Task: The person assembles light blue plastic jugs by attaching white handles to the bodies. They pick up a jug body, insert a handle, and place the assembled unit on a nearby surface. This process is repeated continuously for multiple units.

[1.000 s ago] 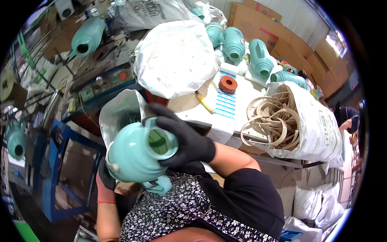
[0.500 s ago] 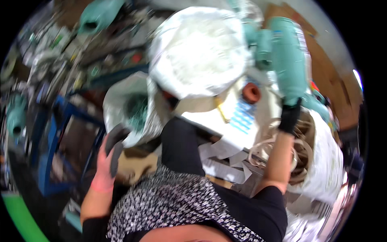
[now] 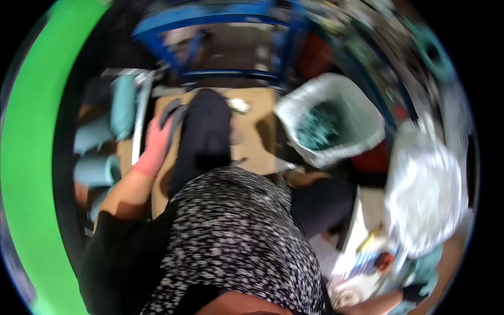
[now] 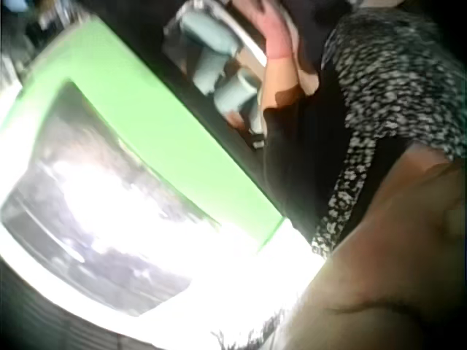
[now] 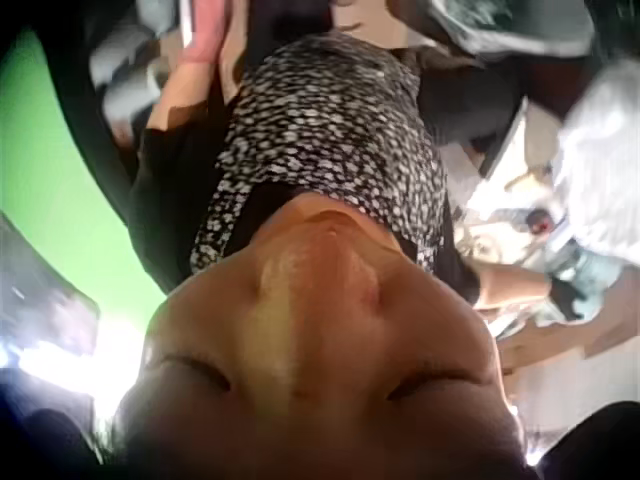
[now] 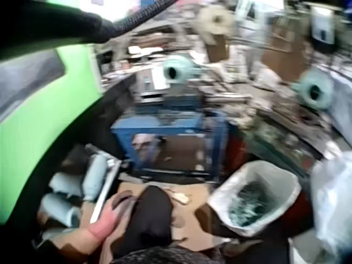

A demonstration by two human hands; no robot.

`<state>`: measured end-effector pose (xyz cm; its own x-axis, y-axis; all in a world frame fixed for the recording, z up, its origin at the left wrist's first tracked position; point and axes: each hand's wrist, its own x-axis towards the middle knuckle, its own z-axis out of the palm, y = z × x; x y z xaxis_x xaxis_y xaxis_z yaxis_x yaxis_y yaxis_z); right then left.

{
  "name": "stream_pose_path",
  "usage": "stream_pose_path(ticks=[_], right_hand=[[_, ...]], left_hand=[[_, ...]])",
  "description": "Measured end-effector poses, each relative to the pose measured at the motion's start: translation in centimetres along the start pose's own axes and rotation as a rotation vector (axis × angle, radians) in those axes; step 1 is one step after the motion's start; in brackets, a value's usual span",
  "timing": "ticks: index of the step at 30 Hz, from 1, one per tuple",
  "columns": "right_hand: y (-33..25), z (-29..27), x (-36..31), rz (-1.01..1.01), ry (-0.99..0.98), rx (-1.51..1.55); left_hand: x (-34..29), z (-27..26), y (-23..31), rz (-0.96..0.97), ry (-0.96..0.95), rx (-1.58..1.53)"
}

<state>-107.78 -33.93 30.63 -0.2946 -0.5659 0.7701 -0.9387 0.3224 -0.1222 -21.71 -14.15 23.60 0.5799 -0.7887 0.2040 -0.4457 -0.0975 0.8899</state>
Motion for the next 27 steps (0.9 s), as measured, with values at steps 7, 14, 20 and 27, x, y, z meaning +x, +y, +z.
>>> stream_pose_path(ticks=[7,14,20,27], right_hand=[[-30.1,-6.2,-17.2,-0.342,-0.418,0.818],[-42.2,-10.6,-24.5,-0.526,-0.845,0.869],[-44.6,-13.3,-21.1,-0.591,-0.786,0.729],[-46.1,-15.0,-21.5,-0.603,-0.815,0.722]], left_hand=[[-10.0,-9.3,-20.8,-0.728,0.538,0.031],[-10.0,-20.2,-40.4,-0.748,0.922,-0.835],[-0.2,-21.4,-35.6,-0.969,0.836,-1.086],[1.6,-22.6,-32.4,-0.745,0.764,-0.867]])
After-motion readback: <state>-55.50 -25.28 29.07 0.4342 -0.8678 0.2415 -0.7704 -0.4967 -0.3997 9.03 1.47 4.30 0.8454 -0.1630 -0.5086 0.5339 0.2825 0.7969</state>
